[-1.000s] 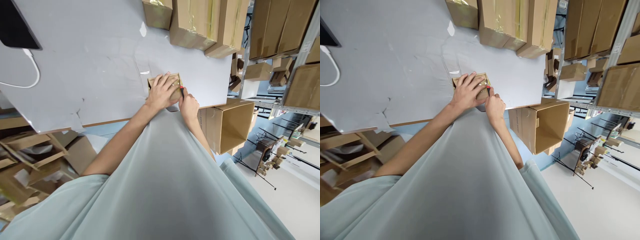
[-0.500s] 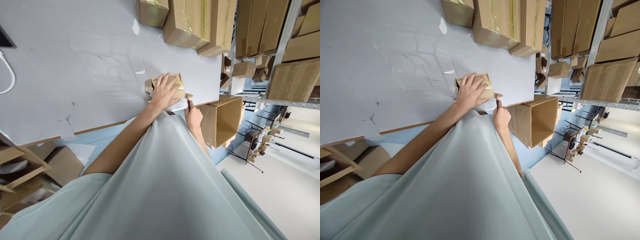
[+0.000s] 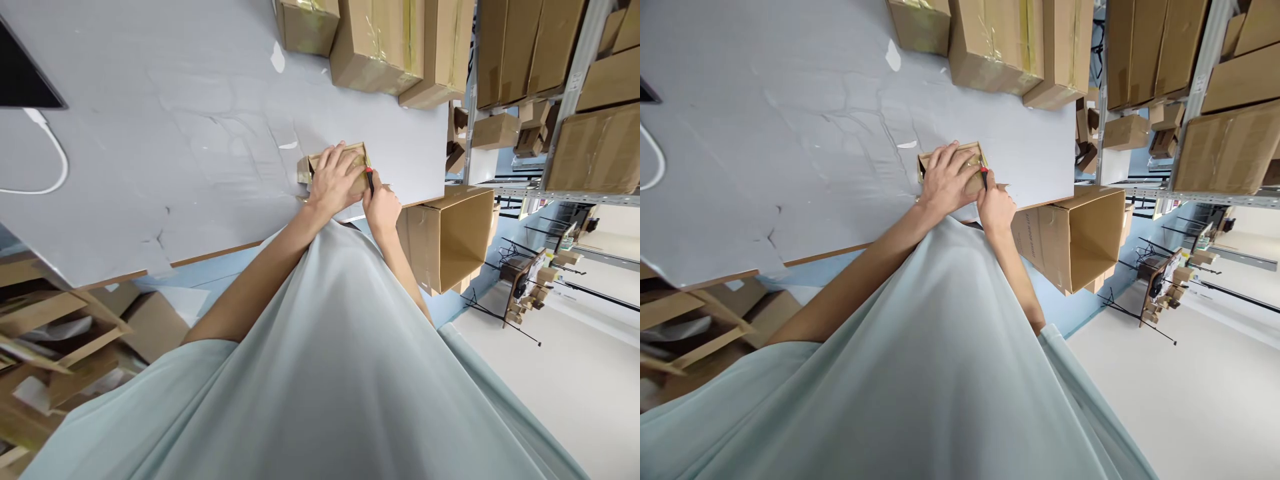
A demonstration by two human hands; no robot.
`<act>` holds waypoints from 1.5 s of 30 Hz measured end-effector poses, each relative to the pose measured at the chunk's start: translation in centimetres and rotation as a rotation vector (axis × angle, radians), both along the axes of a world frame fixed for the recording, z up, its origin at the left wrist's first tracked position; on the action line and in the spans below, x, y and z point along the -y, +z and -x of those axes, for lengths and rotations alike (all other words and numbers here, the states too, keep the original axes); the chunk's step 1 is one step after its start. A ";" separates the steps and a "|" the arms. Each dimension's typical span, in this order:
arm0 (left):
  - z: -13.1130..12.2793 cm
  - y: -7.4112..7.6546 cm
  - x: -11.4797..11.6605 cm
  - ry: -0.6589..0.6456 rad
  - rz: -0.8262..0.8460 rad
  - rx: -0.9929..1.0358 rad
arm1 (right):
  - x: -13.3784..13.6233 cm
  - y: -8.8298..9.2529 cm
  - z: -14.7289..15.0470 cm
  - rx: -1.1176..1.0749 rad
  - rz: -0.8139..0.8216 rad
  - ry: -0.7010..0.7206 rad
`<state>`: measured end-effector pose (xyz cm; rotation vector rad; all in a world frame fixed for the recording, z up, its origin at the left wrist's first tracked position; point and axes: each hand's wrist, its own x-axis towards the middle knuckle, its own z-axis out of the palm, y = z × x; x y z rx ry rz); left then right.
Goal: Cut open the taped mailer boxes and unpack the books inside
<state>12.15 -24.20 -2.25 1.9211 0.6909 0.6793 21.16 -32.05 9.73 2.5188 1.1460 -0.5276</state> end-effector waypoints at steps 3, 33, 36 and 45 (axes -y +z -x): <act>-0.1 -0.4 0.4 -0.008 -0.030 -0.018 | 0.5 0.4 0.6 0.023 0.046 -0.019; 0.6 -0.6 0.7 0.046 -0.175 -0.201 | 1.4 0.9 -1.6 -0.145 -0.099 0.134; 0.7 -0.7 0.7 0.067 -0.162 -0.194 | 1.0 0.7 -2.0 -0.152 -0.125 0.194; 0.9 -1.1 0.7 0.066 -0.169 -0.204 | 4.3 0.7 -4.4 -0.159 0.077 0.035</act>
